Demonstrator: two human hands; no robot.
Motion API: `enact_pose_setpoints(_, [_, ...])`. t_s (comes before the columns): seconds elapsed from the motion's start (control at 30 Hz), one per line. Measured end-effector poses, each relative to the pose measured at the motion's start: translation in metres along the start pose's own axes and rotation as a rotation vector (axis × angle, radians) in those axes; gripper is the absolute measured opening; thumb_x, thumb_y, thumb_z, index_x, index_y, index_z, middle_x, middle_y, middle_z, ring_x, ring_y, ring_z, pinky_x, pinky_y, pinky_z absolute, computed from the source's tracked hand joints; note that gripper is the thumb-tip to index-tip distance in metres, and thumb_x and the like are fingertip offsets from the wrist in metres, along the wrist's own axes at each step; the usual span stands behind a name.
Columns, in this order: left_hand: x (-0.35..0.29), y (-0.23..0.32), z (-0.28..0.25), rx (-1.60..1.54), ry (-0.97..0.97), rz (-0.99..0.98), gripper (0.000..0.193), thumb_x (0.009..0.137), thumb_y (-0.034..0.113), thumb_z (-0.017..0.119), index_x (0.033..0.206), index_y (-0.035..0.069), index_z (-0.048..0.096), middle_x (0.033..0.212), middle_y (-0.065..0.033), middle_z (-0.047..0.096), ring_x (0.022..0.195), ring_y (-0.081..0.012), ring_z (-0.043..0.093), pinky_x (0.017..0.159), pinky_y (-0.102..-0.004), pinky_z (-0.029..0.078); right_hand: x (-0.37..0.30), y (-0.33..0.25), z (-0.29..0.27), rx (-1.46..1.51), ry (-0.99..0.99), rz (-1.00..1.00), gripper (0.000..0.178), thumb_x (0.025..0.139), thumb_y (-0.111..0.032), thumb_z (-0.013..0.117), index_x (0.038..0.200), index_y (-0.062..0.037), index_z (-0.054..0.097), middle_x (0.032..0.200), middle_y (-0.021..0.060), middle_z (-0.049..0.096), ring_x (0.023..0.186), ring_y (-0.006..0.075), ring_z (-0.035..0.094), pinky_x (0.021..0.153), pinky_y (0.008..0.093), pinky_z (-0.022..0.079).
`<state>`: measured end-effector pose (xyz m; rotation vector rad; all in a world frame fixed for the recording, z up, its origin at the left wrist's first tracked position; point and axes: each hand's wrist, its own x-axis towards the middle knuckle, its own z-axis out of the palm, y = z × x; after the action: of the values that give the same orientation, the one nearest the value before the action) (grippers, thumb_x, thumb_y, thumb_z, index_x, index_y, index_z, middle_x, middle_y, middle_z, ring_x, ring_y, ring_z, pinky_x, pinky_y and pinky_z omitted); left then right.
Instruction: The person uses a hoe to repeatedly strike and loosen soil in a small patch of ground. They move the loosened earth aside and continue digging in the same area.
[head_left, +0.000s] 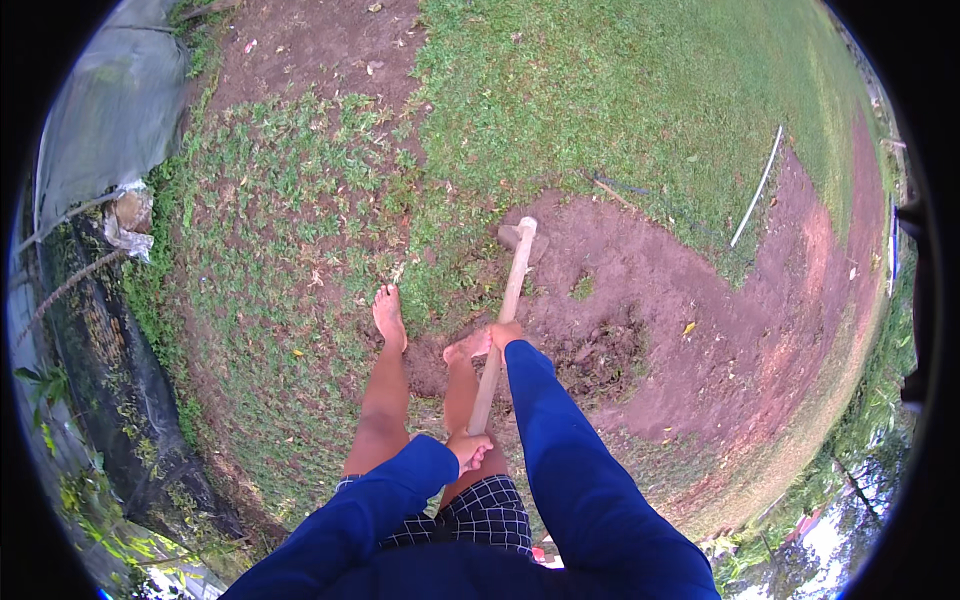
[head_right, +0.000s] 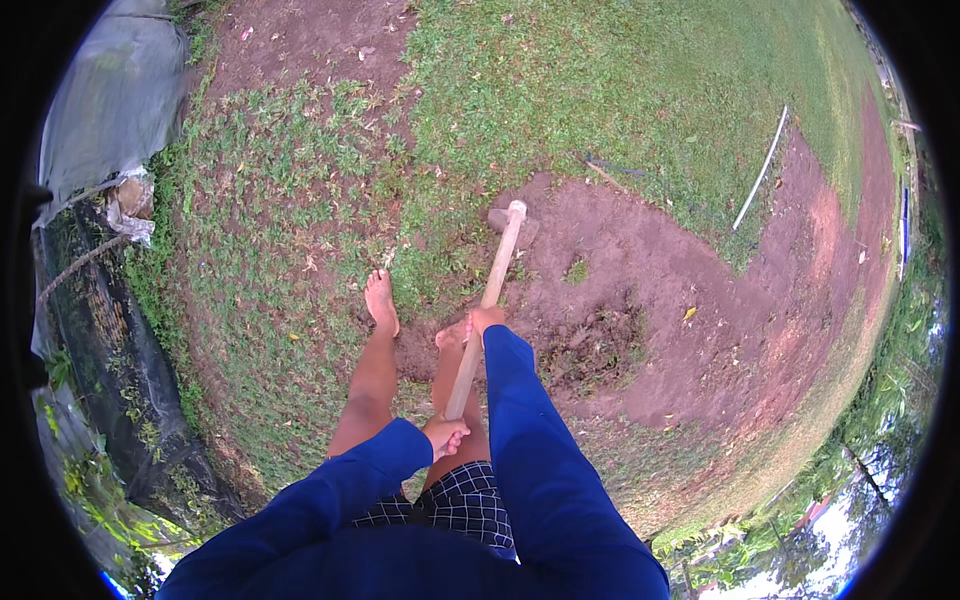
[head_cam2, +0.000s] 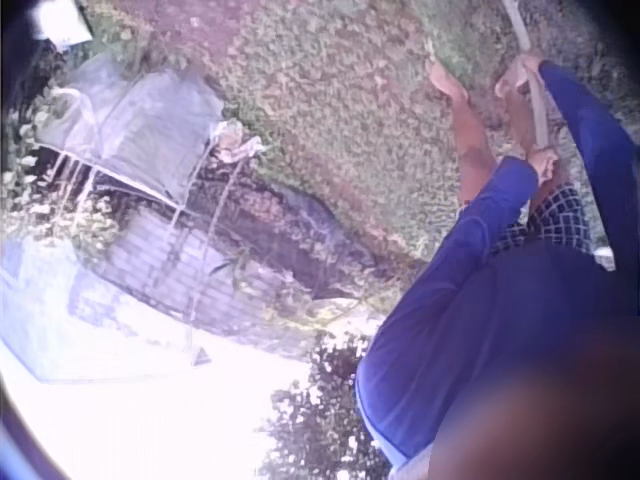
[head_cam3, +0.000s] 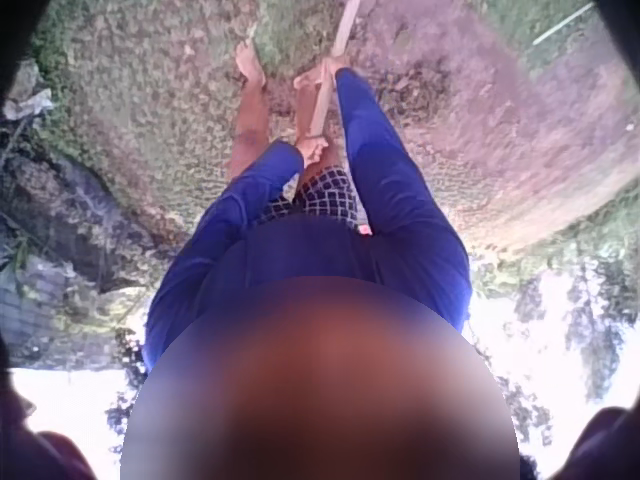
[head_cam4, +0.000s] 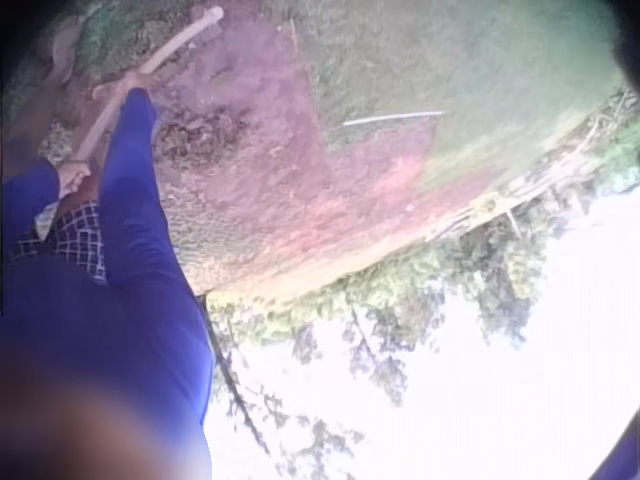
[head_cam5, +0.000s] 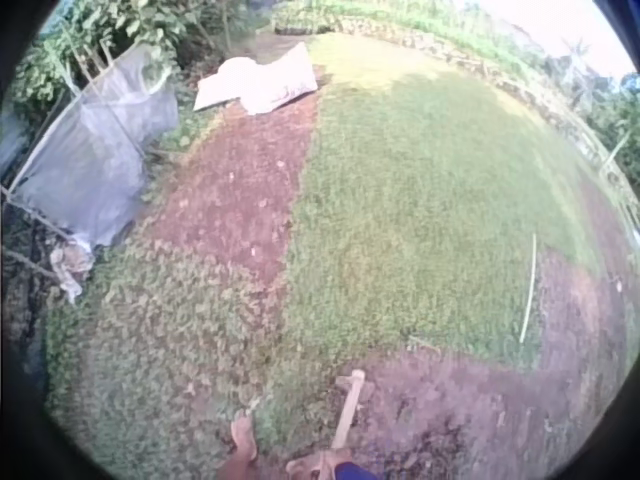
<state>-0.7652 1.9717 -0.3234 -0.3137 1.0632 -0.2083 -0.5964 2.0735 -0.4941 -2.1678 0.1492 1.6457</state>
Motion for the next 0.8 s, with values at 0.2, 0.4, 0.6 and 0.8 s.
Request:
enact_pose_setpoints(0.2, [-0.085, -0.073, -0.010, 0.007, 0.074, -0.035, 0.017, 0.076, 0.001, 0.064, 0.085, 0.006, 0.050, 0.056, -0.0008, 0.047, 0.041, -0.0087, 0.044, 0.034, -0.0254, 0.034, -0.096, 0.045, -0.011, 0.090, 0.052, 0.017, 0.008, 0.077, -0.002, 0.057, 0.070, 0.0002, 0.053, 0.057, 0.0088, 0.052, 0.041, 0.0190, 0.051, 0.037, 0.0347, 0.046])
enact_pose_setpoints(0.4, [-0.026, 0.037, -0.031, 0.476, 0.069, 0.293, 0.020, 0.075, 0.003, 0.066, 0.087, 0.005, 0.050, 0.059, -0.0022, 0.049, 0.043, -0.0107, 0.047, 0.036, -0.0271, 0.037, -0.064, -0.076, -0.016, 0.339, 0.112, -0.233, 0.012, 0.079, -0.003, 0.058, 0.075, 0.0015, 0.048, 0.056, 0.0086, 0.051, 0.040, 0.0180, 0.052, 0.035, 0.0336, 0.045])
enact_pose_setpoints(0.6, [-0.005, 0.033, -0.030, 0.229, 0.210, 0.214, 0.016, 0.075, 0.004, 0.067, 0.080, 0.005, 0.051, 0.057, 0.0000, 0.046, 0.044, -0.0092, 0.043, 0.036, -0.0263, 0.034, 0.001, -0.038, 0.037, 0.072, 0.077, -0.054, 0.013, 0.081, -0.004, 0.058, 0.070, 0.0013, 0.051, 0.058, 0.0092, 0.052, 0.041, 0.0189, 0.051, 0.036, 0.0335, 0.044])
enact_pose_setpoints(0.8, [-0.118, -0.109, -0.028, 0.210, 0.251, -0.198, 0.015, 0.076, -0.002, 0.064, 0.083, 0.004, 0.051, 0.056, -0.0021, 0.048, 0.041, -0.0111, 0.045, 0.035, -0.0268, 0.038, -0.138, 0.101, 0.018, 0.063, -0.071, 0.247, 0.008, 0.077, 0.000, 0.058, 0.071, 0.0012, 0.052, 0.057, 0.0092, 0.052, 0.042, 0.0193, 0.053, 0.036, 0.0351, 0.047])
